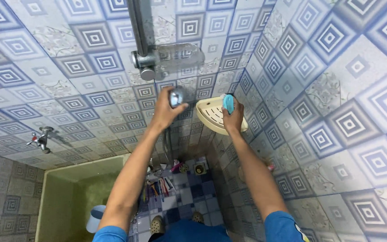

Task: The person scrubs a showerhead and its vertical pipe with a small brush while water runs from the showerhead. They also scrub a corner caddy and rinse the brush under the running water.

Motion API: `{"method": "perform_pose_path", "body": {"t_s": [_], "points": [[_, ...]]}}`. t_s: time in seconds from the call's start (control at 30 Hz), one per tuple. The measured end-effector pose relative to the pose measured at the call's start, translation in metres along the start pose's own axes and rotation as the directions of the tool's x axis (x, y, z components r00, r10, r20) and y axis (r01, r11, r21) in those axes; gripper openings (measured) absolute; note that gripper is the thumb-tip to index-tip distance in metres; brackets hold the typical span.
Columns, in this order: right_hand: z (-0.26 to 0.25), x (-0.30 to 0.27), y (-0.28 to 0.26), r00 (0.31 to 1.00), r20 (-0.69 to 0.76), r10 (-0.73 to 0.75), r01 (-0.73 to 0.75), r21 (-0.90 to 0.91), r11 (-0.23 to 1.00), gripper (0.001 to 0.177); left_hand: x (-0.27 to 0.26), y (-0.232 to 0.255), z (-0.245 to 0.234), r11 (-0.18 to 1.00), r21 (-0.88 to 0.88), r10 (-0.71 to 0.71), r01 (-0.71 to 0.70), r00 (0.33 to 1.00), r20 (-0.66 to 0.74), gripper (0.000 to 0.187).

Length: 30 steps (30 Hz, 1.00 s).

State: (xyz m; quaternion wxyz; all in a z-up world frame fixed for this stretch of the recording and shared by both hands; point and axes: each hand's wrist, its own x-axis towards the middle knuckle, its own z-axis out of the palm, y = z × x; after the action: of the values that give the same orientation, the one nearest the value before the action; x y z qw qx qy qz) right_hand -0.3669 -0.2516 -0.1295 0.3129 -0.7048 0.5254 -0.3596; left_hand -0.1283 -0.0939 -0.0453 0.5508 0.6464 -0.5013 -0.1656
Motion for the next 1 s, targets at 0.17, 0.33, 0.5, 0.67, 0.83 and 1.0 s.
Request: {"method": "perform_pose_path", "body": {"t_s": [0.17,0.33,0.5,0.67,0.83,1.0], "points": [[0.007,0.012,0.011,0.992,0.124,0.019,0.008,-0.21,0.978,0.062,-0.003,0.027,-0.01,0.999,-0.041,-0.007,0.005,0.999,-0.035,0.078],[0.005,0.02,0.028,0.913,0.363,0.185,0.05,-0.55,0.834,0.061,-0.009,0.048,-0.013,0.999,-0.044,0.026,-0.026,1.0,0.005,0.072],[0.026,0.054,0.077,0.87,0.434,0.234,0.107,-0.629,0.77,0.05,-0.025,0.04,0.003,0.997,-0.046,-0.048,0.056,0.988,0.148,0.08],[0.016,0.042,0.009,0.929,0.329,0.17,0.062,-0.59,0.805,0.052,-0.032,0.032,0.003,0.994,-0.045,-0.092,0.095,0.993,0.07,0.076],[0.038,0.038,0.019,0.847,0.53,0.026,0.262,-0.46,0.848,0.061,-0.035,0.007,0.021,0.993,-0.024,-0.112,0.114,0.991,0.074,0.078],[0.066,0.076,0.104,0.89,0.403,0.215,0.244,-0.817,0.523,0.037,-0.032,0.006,0.061,0.989,-0.103,-0.091,0.104,0.989,0.12,0.078]]}}
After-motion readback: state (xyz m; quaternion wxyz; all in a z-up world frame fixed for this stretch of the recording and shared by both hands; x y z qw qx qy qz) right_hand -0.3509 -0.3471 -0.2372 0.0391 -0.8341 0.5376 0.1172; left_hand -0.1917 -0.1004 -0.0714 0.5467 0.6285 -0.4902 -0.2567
